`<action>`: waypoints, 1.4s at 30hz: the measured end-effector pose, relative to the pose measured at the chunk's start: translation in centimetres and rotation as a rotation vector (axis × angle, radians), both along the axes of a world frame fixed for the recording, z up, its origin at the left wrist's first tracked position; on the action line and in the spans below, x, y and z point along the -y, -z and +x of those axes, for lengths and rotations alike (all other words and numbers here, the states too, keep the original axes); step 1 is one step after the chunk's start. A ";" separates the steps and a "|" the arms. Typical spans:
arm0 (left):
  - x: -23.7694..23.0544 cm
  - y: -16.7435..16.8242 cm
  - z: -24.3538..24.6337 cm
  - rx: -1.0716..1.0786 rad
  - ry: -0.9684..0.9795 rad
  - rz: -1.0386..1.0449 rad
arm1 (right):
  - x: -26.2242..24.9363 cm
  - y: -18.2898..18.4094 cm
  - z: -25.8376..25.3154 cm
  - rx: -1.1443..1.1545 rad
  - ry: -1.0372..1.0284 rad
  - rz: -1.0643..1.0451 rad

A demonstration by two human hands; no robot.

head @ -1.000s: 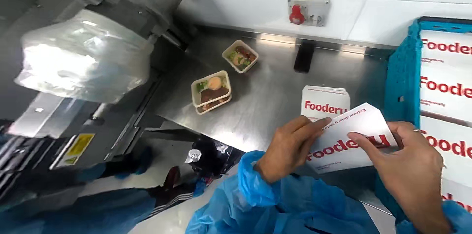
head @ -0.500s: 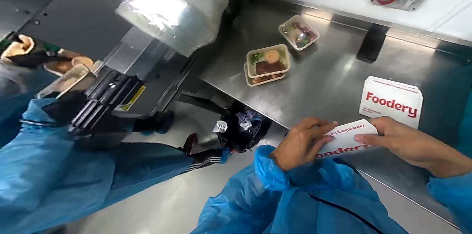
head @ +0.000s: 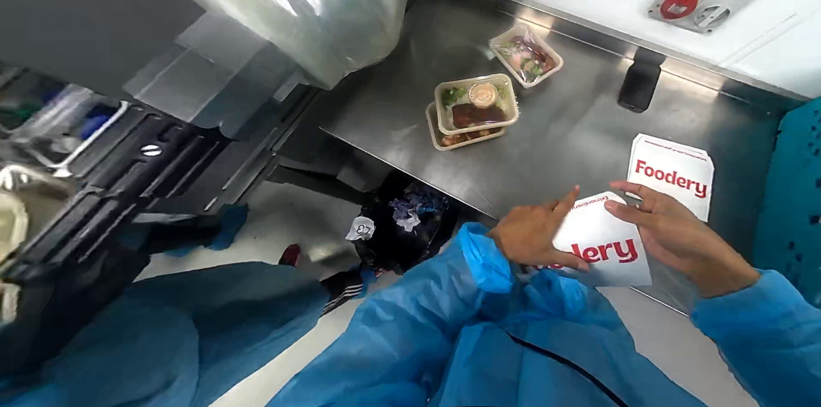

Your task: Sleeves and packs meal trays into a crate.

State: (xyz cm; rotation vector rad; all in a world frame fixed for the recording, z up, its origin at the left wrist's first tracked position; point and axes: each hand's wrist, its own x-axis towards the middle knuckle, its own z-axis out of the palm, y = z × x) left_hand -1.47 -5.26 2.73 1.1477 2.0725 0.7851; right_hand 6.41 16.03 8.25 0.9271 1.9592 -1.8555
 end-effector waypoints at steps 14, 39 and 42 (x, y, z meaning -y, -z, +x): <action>-4.6 -0.4 -0.6 0.015 0.376 -0.093 | -1.2 0.9 4.5 -0.056 -0.319 0.684; 5.1 9.2 -12.7 0.376 -0.934 -0.035 | -7.5 13.2 4.7 -0.101 0.612 -0.367; 1.6 9.2 -8.2 0.738 -1.072 0.033 | -8.3 12.2 6.7 -0.122 0.750 -0.338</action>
